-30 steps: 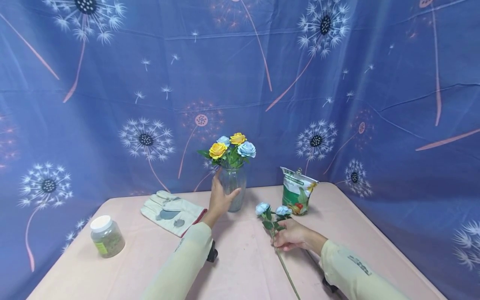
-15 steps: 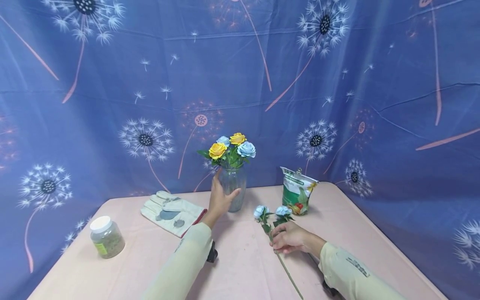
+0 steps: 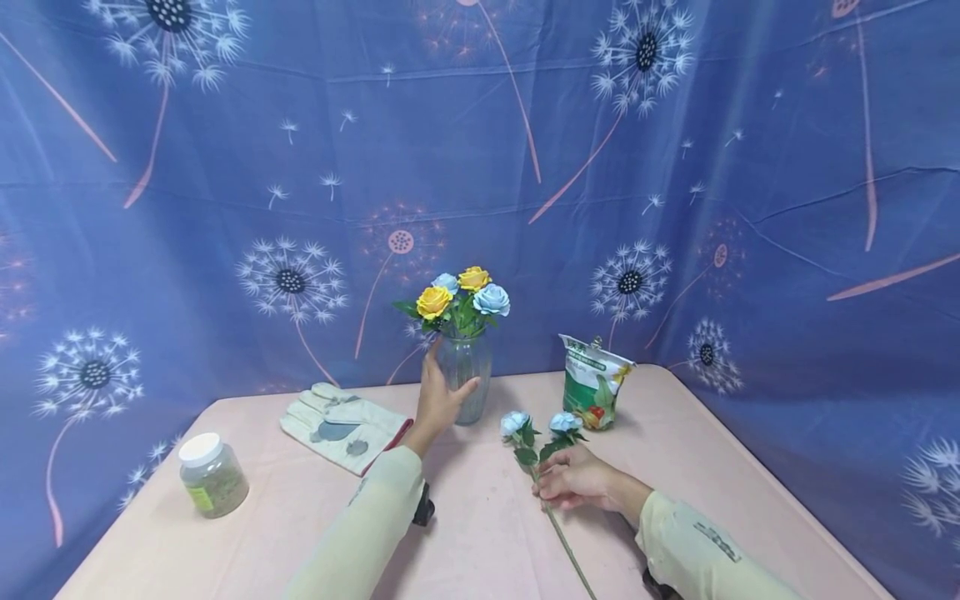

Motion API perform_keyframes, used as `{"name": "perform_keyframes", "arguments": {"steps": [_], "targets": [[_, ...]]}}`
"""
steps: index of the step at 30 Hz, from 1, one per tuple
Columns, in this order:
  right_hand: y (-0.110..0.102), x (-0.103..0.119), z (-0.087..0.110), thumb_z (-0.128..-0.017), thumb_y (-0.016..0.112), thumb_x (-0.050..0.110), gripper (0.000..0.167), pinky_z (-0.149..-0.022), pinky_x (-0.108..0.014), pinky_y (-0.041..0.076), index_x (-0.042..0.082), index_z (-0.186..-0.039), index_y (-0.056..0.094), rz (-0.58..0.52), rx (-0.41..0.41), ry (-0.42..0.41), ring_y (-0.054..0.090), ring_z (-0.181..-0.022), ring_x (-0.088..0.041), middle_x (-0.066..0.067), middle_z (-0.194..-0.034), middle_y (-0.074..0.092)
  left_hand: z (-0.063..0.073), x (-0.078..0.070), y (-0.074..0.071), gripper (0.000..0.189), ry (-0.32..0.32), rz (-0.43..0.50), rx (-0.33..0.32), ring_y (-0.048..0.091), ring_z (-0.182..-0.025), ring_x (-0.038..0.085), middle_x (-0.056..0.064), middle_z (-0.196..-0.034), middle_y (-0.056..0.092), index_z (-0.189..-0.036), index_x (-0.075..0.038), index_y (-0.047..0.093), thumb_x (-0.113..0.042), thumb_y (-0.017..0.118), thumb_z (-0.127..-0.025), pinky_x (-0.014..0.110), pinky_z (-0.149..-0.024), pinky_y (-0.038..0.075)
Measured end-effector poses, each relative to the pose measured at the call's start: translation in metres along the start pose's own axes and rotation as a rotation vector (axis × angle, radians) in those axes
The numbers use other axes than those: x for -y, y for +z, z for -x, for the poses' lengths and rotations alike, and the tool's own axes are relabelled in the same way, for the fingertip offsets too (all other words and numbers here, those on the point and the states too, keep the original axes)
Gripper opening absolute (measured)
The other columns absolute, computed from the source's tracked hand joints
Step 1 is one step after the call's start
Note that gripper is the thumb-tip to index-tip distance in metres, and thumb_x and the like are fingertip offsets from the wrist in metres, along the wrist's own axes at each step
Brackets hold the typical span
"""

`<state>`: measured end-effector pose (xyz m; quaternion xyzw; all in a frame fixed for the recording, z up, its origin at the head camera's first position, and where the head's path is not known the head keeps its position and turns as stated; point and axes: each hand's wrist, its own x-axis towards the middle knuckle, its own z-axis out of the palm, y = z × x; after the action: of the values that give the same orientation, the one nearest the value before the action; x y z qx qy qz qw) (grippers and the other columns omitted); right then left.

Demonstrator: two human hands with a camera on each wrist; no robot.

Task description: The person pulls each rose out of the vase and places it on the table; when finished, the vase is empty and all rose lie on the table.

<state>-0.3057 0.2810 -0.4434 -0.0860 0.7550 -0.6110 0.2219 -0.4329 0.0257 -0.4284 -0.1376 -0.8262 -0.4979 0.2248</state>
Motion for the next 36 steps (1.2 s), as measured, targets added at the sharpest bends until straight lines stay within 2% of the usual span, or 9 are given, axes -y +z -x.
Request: {"name": "perform_keyframes", "arguments": {"steps": [5, 14, 20, 25, 28, 30, 36], "targets": [[0.008, 0.000, 0.002, -0.084, 0.069, -0.001, 0.046, -0.057, -0.020, 0.052, -0.014, -0.124, 0.050, 0.050, -0.048, 0.016, 0.072, -0.086, -0.023, -0.014, -0.103, 0.072, 0.000, 0.001, 0.001, 0.098, -0.001, 0.003, 0.003, 0.035, -0.139, 0.037, 0.016, -0.155, 0.029, -0.158, -0.027, 0.011, -0.040, 0.077, -0.086, 0.052, -0.109, 0.038], [0.019, 0.005, 0.001, -0.077, 0.074, -0.003, 0.043, -0.056, -0.027, 0.055, -0.009, -0.116, 0.059, 0.251, -0.208, 0.055, 0.066, -0.072, -0.019, -0.009, -0.094, 0.070, 0.001, 0.000, 0.001, 0.099, -0.008, -0.003, 0.001, 0.035, -0.139, 0.038, 0.016, -0.155, 0.029, -0.158, -0.028, 0.011, -0.040, 0.077, -0.086, 0.053, -0.108, 0.039], [0.023, 0.007, -0.001, -0.076, 0.075, 0.000, 0.037, -0.059, -0.035, 0.056, -0.005, -0.111, 0.063, 0.351, -0.306, 0.085, 0.064, -0.072, -0.020, -0.006, -0.088, 0.069, 0.000, 0.000, 0.001, 0.099, -0.005, -0.015, -0.007, 0.036, -0.138, 0.038, 0.016, -0.153, 0.031, -0.158, -0.027, 0.012, -0.041, 0.077, -0.086, 0.053, -0.108, 0.039], [0.023, 0.009, -0.001, -0.074, 0.075, 0.000, 0.035, -0.060, -0.039, 0.057, -0.002, -0.108, 0.065, 0.383, -0.345, 0.099, 0.066, -0.072, -0.020, -0.004, -0.085, 0.070, 0.000, 0.000, 0.001, 0.099, -0.009, -0.015, -0.013, 0.037, -0.138, 0.037, 0.015, -0.153, 0.031, -0.158, -0.024, 0.013, -0.041, 0.078, -0.085, 0.052, -0.107, 0.040], [0.021, 0.013, 0.001, -0.071, 0.071, -0.004, 0.039, -0.055, -0.038, 0.056, -0.004, -0.109, 0.065, 0.392, -0.343, 0.070, 0.065, -0.069, -0.021, -0.006, -0.084, 0.070, 0.000, 0.000, 0.002, 0.099, -0.014, -0.014, -0.011, 0.037, -0.138, 0.038, 0.016, -0.153, 0.031, -0.158, -0.024, 0.013, -0.041, 0.078, -0.085, 0.053, -0.107, 0.040], [0.018, 0.018, 0.002, -0.070, 0.069, -0.005, 0.042, -0.053, -0.037, 0.056, -0.007, -0.112, 0.064, 0.407, -0.333, 0.022, 0.066, -0.068, -0.022, -0.008, -0.085, 0.070, 0.000, 0.000, 0.002, 0.099, -0.017, -0.018, -0.012, 0.038, -0.137, 0.038, 0.016, -0.153, 0.031, -0.158, -0.025, 0.013, -0.042, 0.078, -0.085, 0.053, -0.107, 0.040], [0.005, 0.032, 0.000, -0.079, 0.070, -0.002, 0.038, -0.054, -0.040, 0.057, -0.013, -0.115, 0.061, 0.389, -0.319, -0.104, 0.068, -0.075, -0.024, -0.013, -0.092, 0.072, -0.001, 0.001, 0.001, 0.099, -0.011, -0.023, -0.018, 0.042, -0.133, 0.041, 0.018, -0.150, 0.034, -0.157, -0.024, 0.016, -0.043, 0.079, -0.083, 0.053, -0.106, 0.042]]}}
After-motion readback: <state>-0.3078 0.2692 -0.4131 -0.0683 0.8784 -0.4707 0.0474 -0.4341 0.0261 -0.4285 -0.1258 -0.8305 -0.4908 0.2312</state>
